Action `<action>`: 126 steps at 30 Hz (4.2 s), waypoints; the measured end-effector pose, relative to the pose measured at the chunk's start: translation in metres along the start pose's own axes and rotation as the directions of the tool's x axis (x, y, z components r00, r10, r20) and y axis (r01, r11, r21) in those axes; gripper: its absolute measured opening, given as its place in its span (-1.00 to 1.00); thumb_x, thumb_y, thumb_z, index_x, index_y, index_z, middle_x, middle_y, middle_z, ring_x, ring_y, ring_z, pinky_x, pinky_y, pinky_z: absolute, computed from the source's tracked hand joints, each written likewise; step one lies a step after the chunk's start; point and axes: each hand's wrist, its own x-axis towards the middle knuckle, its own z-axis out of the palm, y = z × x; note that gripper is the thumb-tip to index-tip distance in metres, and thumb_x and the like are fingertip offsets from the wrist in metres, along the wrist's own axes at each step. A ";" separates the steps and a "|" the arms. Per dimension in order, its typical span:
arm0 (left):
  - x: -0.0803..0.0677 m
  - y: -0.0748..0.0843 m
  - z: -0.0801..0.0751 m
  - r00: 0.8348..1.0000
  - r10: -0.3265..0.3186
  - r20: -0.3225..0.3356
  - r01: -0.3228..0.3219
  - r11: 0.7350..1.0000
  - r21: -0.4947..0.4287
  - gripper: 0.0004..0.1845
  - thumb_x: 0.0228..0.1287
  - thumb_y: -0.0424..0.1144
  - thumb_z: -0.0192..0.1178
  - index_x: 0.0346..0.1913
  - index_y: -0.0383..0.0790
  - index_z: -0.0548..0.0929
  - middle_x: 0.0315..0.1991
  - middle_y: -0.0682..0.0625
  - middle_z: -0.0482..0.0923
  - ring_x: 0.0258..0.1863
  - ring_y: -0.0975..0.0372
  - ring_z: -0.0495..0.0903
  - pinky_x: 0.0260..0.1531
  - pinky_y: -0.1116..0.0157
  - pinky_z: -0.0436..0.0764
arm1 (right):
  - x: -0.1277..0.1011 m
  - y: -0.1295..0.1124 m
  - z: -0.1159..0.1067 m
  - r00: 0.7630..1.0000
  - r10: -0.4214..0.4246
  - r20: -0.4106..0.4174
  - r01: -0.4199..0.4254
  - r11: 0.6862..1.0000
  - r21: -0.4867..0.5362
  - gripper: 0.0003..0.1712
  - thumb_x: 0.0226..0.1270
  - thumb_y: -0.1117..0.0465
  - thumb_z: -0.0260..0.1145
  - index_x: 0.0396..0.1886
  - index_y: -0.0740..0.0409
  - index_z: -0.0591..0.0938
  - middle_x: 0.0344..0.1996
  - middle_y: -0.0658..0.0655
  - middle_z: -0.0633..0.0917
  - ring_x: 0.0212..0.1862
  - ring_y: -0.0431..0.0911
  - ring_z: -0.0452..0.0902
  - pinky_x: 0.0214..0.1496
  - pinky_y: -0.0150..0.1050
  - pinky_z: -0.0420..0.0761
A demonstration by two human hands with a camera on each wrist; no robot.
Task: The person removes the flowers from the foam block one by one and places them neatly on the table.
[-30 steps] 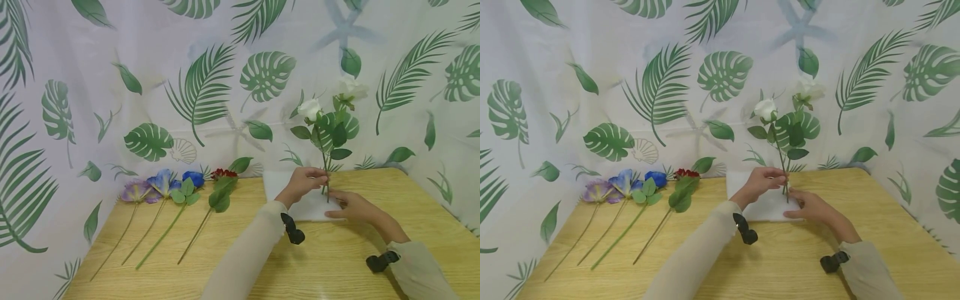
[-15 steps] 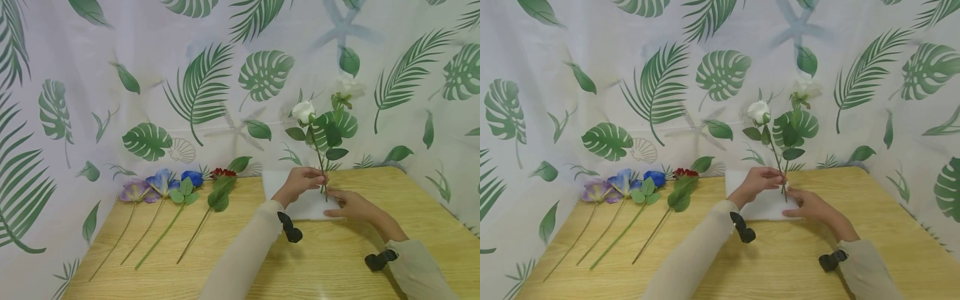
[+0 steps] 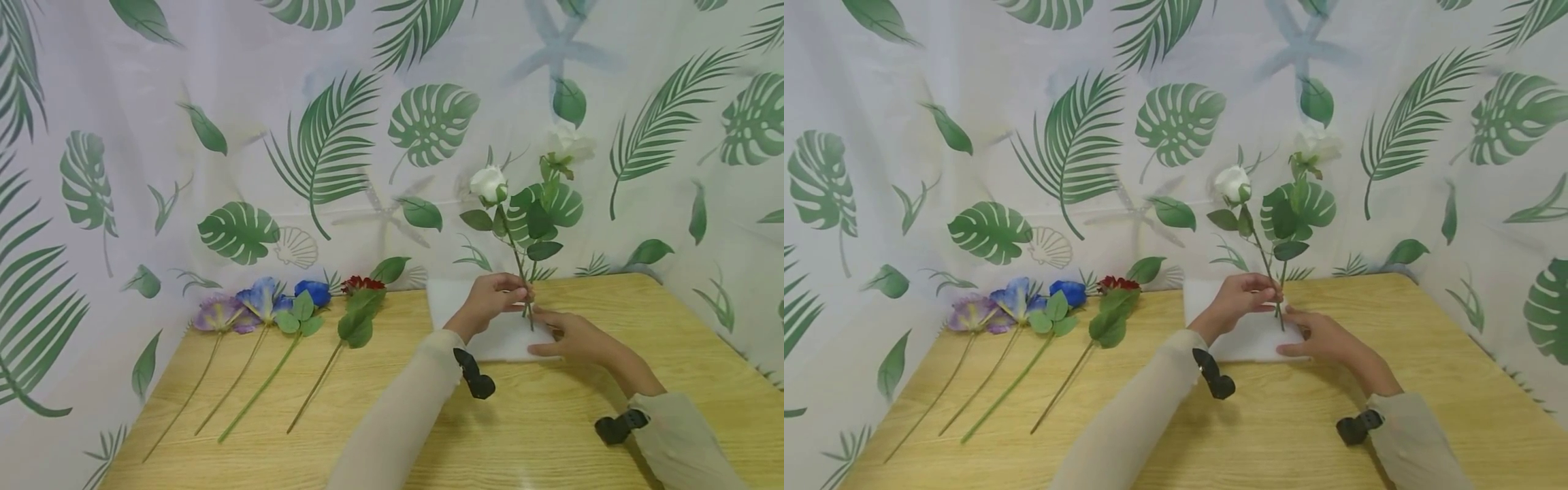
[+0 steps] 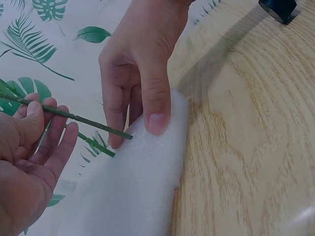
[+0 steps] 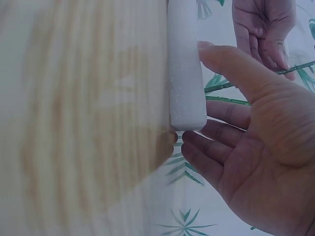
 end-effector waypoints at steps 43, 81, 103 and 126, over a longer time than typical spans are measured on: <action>-0.036 0.064 -0.092 0.997 -0.005 0.078 -0.009 0.985 0.174 -0.78 0.41 -0.46 0.23 0.03 -0.51 0.69 0.00 -0.33 0.72 -0.28 0.25 0.74 -0.10 0.20 0.80 | 0.005 0.000 -0.001 1.000 -0.019 0.025 0.020 0.999 -0.028 -0.03 0.31 -0.07 0.47 0.45 0.50 0.33 0.45 0.59 0.21 0.41 0.47 0.27 0.32 0.27 0.50; -0.127 0.096 -0.210 0.983 -0.147 0.114 0.077 0.879 0.471 -0.77 0.44 -0.34 0.26 0.04 -0.39 0.75 -0.13 -0.23 0.79 -0.20 0.12 0.80 0.03 0.03 0.76 | 0.005 0.002 0.004 0.999 -0.026 0.028 0.026 1.000 -0.013 -0.01 0.30 -0.04 0.48 0.45 0.54 0.30 0.45 0.61 0.21 0.39 0.49 0.28 0.30 0.26 0.50; -0.159 0.066 -0.218 0.934 -0.323 0.152 0.210 0.842 0.497 -0.71 0.43 -0.35 0.25 0.06 -0.52 0.70 -0.16 -0.17 0.80 -0.30 0.21 0.79 0.03 -0.05 0.74 | 0.007 0.002 0.003 1.000 -0.012 0.016 0.013 1.000 -0.028 0.03 0.29 -0.10 0.47 0.46 0.51 0.29 0.46 0.58 0.21 0.41 0.48 0.27 0.32 0.27 0.48; -0.181 0.025 -0.222 0.931 -0.355 0.087 0.290 0.862 0.416 -0.76 0.39 -0.41 0.27 0.02 -0.50 0.73 -0.09 -0.26 0.77 -0.40 0.28 0.76 -0.15 0.17 0.81 | 0.008 0.005 0.003 0.999 -0.015 0.033 0.016 1.000 -0.018 0.02 0.32 -0.10 0.45 0.48 0.50 0.26 0.48 0.58 0.17 0.42 0.48 0.24 0.33 0.26 0.48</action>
